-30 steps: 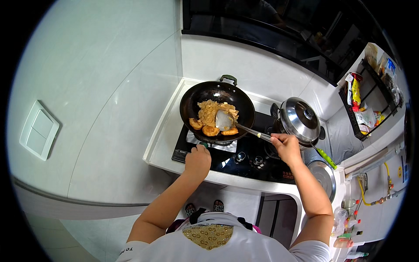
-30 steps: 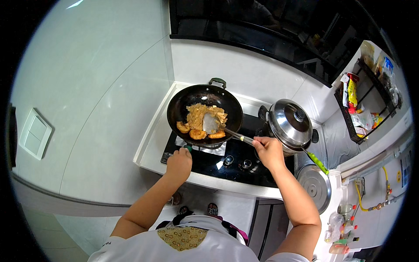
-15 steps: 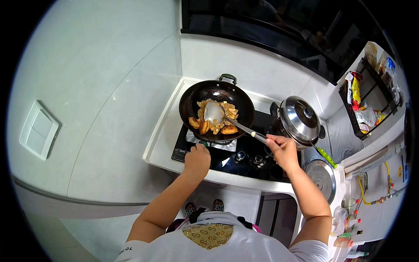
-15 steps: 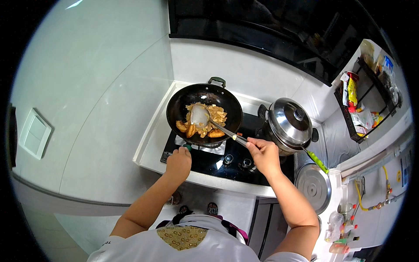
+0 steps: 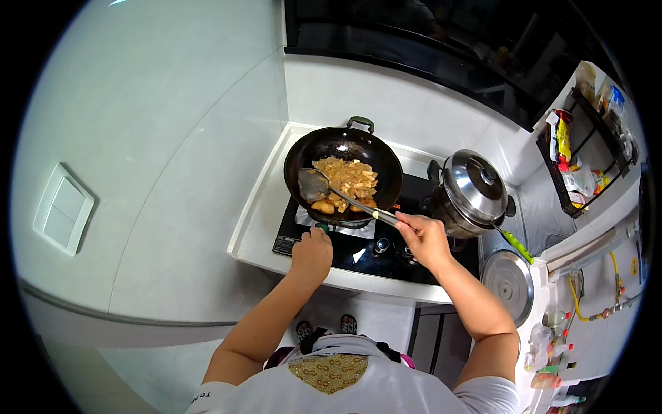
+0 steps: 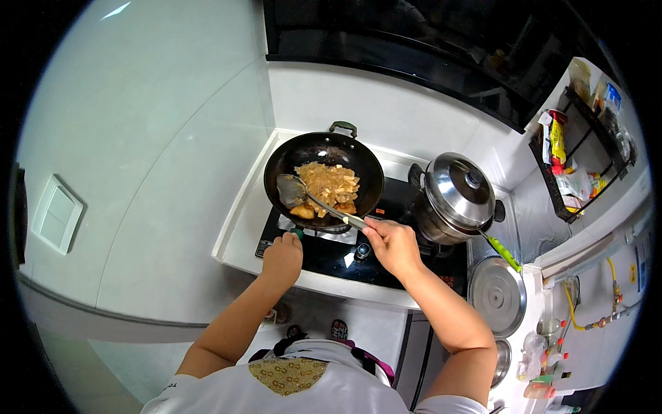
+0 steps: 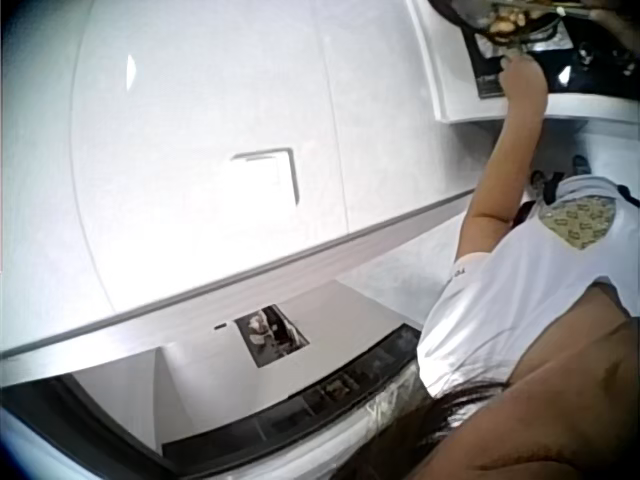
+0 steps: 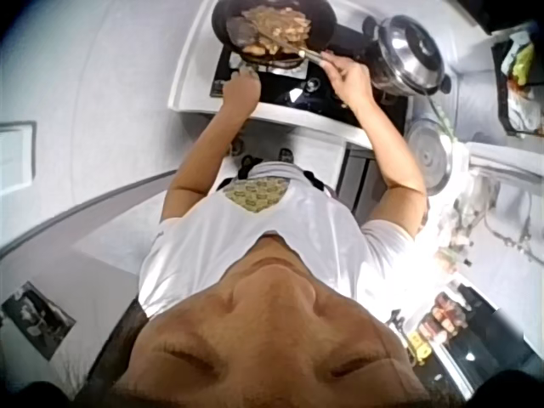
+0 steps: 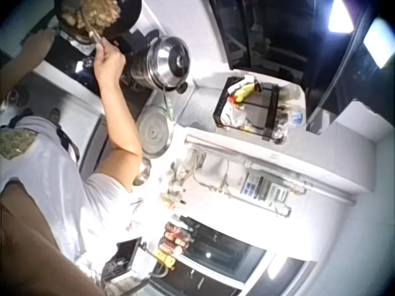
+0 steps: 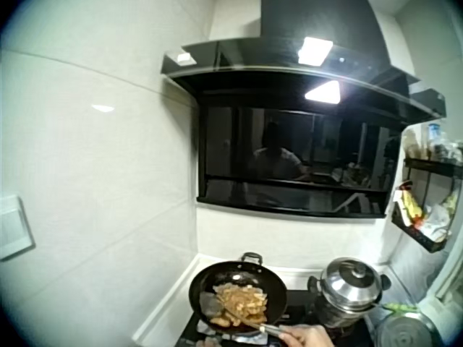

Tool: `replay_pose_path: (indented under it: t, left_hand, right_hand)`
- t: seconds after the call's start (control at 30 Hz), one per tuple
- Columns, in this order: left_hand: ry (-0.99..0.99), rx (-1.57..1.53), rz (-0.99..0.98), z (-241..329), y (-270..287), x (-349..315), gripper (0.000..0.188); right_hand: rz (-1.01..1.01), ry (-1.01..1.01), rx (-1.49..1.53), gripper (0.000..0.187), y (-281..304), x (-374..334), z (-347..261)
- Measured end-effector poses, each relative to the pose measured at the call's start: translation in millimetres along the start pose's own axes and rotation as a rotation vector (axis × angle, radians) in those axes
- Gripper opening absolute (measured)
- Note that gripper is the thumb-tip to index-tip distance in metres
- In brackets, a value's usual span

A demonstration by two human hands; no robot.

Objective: The person stirs food in a wok with a spatula, stirs a liquid in a nearby pot with a spoon, and transfers cooked items into a bowl using chopsticks before pouring the remainder from the wok.

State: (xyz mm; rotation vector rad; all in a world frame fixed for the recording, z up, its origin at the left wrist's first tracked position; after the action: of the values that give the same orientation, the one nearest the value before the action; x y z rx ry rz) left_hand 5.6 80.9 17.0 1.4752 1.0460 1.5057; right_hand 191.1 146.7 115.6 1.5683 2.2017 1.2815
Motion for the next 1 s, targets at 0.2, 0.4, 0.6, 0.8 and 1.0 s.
replay_pose_path:
  t: [0.2, 0.4, 0.6, 0.8, 1.0]
  left_hand:
    - [0.005, -0.012, -0.023, -0.1, 1.0, 0.5, 0.022]
    - [-0.002, 0.022, -0.017, 1.3, 1.0, 1.1, 0.027]
    - [-0.003, 0.043, 0.005, 2.1, 3.3, 0.8, 0.026]
    - [0.005, 0.018, 0.004, 1.1, 3.2, 1.1, 0.023]
    - [0.002, 0.014, 0.022, 1.2, 2.7, 0.5, 0.023]
  right_hand:
    - [0.092, 0.154, -0.118, 0.021, 14.6, 1.5, -6.3]
    - [0.01, 0.282, -0.269, 0.02, 10.1, 5.2, -18.5]
    - [-0.023, 0.408, -0.318, 0.019, 16.6, 16.5, -41.3]
    - [-0.056, 0.422, -0.344, 0.018, 7.4, 19.1, -39.0]
    - [-0.163, 0.383, -0.439, 0.016, 19.1, 24.5, -44.5]
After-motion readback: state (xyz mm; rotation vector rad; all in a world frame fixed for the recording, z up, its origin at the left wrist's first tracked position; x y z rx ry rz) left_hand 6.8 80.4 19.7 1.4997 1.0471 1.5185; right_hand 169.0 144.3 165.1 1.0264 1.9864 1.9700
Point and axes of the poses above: each hand's wrist, its own x-axis towards the middle knuckle, its own y-axis out of the back of the hand, z = x × y, the point moved 9 cm from there along x, towards the middle knuckle, and after that the axes turned 5 degrees about y, right-handed, at the moved point
